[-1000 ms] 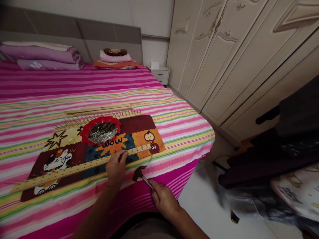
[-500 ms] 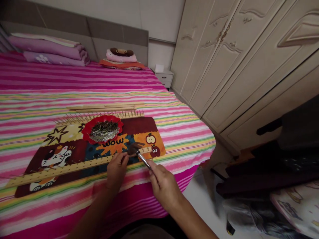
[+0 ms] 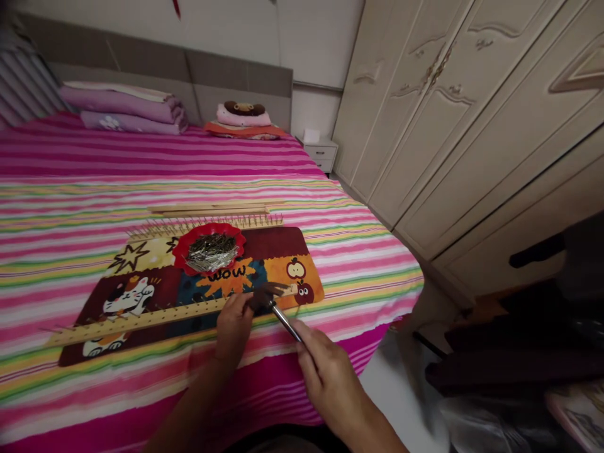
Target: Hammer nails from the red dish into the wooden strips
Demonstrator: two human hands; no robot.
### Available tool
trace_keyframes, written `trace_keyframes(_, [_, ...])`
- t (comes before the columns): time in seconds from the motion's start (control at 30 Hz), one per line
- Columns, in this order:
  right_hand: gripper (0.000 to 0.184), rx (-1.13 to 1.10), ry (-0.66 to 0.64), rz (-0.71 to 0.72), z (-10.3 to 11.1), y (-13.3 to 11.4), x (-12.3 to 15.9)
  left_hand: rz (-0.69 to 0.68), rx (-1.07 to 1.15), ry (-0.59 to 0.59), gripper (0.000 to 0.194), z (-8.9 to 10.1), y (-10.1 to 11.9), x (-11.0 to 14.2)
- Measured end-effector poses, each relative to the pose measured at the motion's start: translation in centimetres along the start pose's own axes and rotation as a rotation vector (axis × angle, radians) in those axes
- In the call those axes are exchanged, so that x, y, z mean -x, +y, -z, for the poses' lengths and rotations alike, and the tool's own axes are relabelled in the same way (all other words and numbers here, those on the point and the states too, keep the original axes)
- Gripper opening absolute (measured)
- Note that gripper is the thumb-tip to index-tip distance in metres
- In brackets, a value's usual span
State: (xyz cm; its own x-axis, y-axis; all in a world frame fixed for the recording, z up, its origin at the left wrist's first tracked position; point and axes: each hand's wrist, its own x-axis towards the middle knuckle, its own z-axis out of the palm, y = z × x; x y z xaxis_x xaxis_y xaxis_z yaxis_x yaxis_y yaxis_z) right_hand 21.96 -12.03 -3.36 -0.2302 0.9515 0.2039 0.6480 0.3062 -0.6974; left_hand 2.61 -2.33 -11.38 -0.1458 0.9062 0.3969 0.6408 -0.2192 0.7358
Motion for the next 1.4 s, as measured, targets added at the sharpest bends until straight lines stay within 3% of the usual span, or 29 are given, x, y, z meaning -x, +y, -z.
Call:
trace_keyframes(0.13, [0.041,-0.120,-0.112,-0.063,-1.8,2.4,2.6,-0.017,0.028,-0.023,0.018,1.0,0.3,0.4])
trace_keyframes(0.23, [0.038,-0.197,-0.155,-0.096,-4.2,4.7,4.0,-0.047,-0.040,-0.011,0.021,3.4,0.7,-0.2])
trace_keyframes(0.4, [0.034,-0.261,-0.150,-0.158,-7.1,7.4,4.8,-0.035,-0.336,0.067,0.022,8.8,-1.2,-6.0])
trace_keyframes(0.5, [0.035,-0.267,-0.145,-0.199,-7.7,8.0,4.7,0.002,-0.564,-0.060,0.025,10.3,-3.3,-10.1])
trace_keyframes(0.63, [0.037,-0.251,-0.168,-0.216,-7.6,8.1,4.7,0.074,-0.801,-0.272,0.029,9.9,-4.5,-13.1])
trace_keyframes(0.87, [0.038,-0.274,-0.201,-0.255,-7.4,7.6,4.5,0.043,-0.925,-0.506,0.028,9.9,-3.4,-13.9])
trace_keyframes(1.07, [0.039,-0.252,-0.206,-0.220,-7.3,7.3,4.3,-0.068,-0.928,-0.480,0.029,10.4,-4.5,-13.7])
trace_keyframes(1.4, [0.040,-0.237,-0.196,-0.218,-7.8,7.7,4.5,-0.056,-0.809,-0.427,0.021,10.7,-5.3,-14.7])
